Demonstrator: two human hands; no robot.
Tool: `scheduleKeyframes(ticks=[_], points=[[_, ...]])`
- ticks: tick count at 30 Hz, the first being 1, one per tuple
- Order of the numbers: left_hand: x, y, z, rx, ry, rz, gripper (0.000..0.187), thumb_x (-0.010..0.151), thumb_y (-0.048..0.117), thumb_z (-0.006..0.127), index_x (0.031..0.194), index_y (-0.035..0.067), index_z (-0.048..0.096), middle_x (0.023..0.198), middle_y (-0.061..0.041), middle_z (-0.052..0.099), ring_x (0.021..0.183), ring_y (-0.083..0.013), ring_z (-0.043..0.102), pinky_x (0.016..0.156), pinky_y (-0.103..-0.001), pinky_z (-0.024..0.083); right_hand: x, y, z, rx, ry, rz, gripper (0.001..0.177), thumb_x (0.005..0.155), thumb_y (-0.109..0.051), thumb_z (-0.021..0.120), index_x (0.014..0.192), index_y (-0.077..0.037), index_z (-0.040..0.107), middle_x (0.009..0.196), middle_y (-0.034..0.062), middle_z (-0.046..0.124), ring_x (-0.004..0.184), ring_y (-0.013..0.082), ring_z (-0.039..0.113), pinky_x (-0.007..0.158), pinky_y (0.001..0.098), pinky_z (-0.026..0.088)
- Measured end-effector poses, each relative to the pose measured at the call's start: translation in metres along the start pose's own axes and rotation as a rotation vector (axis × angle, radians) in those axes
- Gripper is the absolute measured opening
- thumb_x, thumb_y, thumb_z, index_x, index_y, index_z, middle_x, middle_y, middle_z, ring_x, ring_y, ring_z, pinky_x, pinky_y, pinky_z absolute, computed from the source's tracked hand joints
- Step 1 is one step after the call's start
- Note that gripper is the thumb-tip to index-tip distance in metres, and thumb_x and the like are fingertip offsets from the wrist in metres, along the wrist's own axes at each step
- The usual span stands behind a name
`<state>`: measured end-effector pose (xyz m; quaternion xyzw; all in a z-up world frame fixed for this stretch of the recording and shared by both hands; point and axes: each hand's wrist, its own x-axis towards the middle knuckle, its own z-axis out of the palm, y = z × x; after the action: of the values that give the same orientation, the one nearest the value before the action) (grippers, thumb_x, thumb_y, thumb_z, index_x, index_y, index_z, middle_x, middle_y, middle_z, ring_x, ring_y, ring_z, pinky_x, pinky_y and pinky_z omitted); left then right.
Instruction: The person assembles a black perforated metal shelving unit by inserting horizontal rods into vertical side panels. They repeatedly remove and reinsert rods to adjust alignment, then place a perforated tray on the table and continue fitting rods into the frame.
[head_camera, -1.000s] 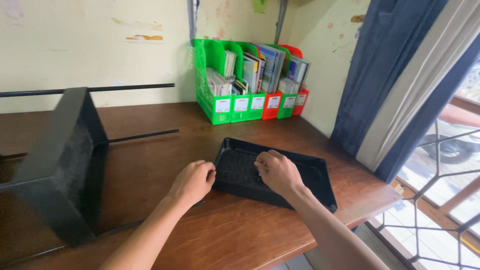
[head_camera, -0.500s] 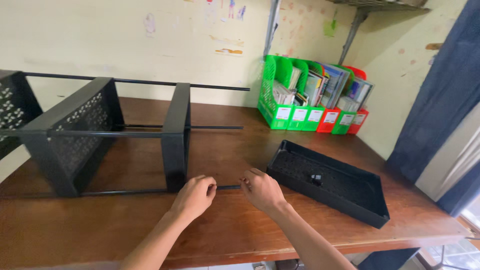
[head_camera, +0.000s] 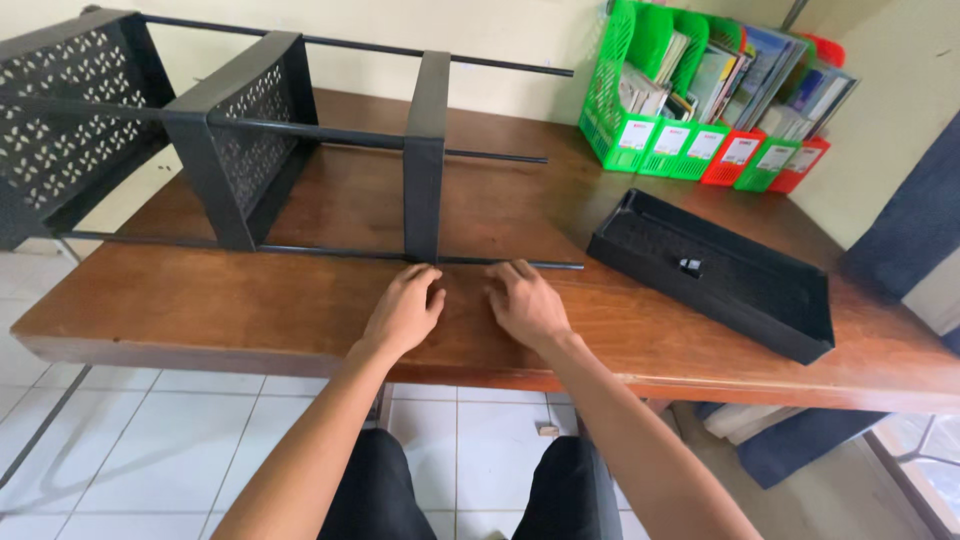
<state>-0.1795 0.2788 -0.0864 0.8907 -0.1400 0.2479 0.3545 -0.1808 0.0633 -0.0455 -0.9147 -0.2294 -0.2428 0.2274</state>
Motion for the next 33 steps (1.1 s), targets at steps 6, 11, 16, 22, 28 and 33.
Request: scheduleKeyframes(ticks=[6,11,16,22,28,33], points=[[-0.005,-0.011,-0.001,0.001,-0.044,0.010,0.034,0.093,0.018,0.067,0.122,0.000,0.066,0.130,-0.019,0.066,0.123,-0.0372,0.061,0.102,-0.043,0.050,-0.013,0.005,0.014,0.036,0.066,-0.002,0.021,0.097,-0.018,0.063,0.115,-0.007,0.066,0.118,0.0154,0.066,0.109,0.0377,0.064,0.087,0.0458,0.055],[0.006,-0.005,0.004,0.046,-0.059,-0.004,0.033,0.094,0.019,0.065,0.122,0.002,0.064,0.129,-0.017,0.065,0.120,-0.0357,0.062,0.101,-0.043,0.051,-0.003,0.018,0.014,-0.051,0.058,0.057,0.031,0.094,-0.021,0.065,0.122,-0.009,0.064,0.126,0.0153,0.060,0.120,0.0366,0.057,0.101,0.0471,0.048],[0.029,0.001,-0.016,0.145,0.167,0.264,0.040,0.092,0.022,0.072,0.126,0.003,0.061,0.126,-0.017,0.061,0.119,-0.0356,0.060,0.103,-0.045,0.051,0.003,0.027,0.019,-0.060,0.056,0.123,0.050,0.093,-0.026,0.066,0.138,-0.006,0.053,0.149,0.0153,0.046,0.136,0.0364,0.042,0.107,0.0526,0.036],[0.096,0.007,-0.071,0.352,0.366,0.410,0.062,0.092,0.039,0.075,0.139,0.003,0.055,0.141,-0.016,0.049,0.130,-0.0359,0.049,0.105,-0.051,0.038,0.018,0.017,0.016,0.045,0.063,0.140,0.050,0.095,-0.036,0.063,0.134,-0.005,0.057,0.142,0.0185,0.055,0.133,0.0371,0.050,0.105,0.0489,0.041],[0.131,0.006,-0.101,0.570,0.281,0.281,0.056,0.101,0.050,0.068,0.128,0.001,0.063,0.124,-0.019,0.062,0.122,-0.0375,0.053,0.104,-0.056,0.032,0.093,-0.034,-0.008,0.512,-0.081,0.417,0.053,0.100,-0.052,0.051,0.121,-0.006,0.065,0.110,0.0175,0.076,0.107,0.0309,0.072,0.095,0.0387,0.054],[0.125,0.026,-0.116,0.454,0.152,0.165,0.046,0.095,0.051,0.068,0.100,0.006,0.073,0.099,-0.015,0.072,0.105,-0.0371,0.063,0.102,-0.049,0.043,0.131,-0.071,-0.019,0.887,-0.002,0.439,0.062,0.103,-0.055,0.048,0.137,-0.003,0.055,0.133,0.0144,0.062,0.127,0.0237,0.055,0.107,0.0397,0.042]])
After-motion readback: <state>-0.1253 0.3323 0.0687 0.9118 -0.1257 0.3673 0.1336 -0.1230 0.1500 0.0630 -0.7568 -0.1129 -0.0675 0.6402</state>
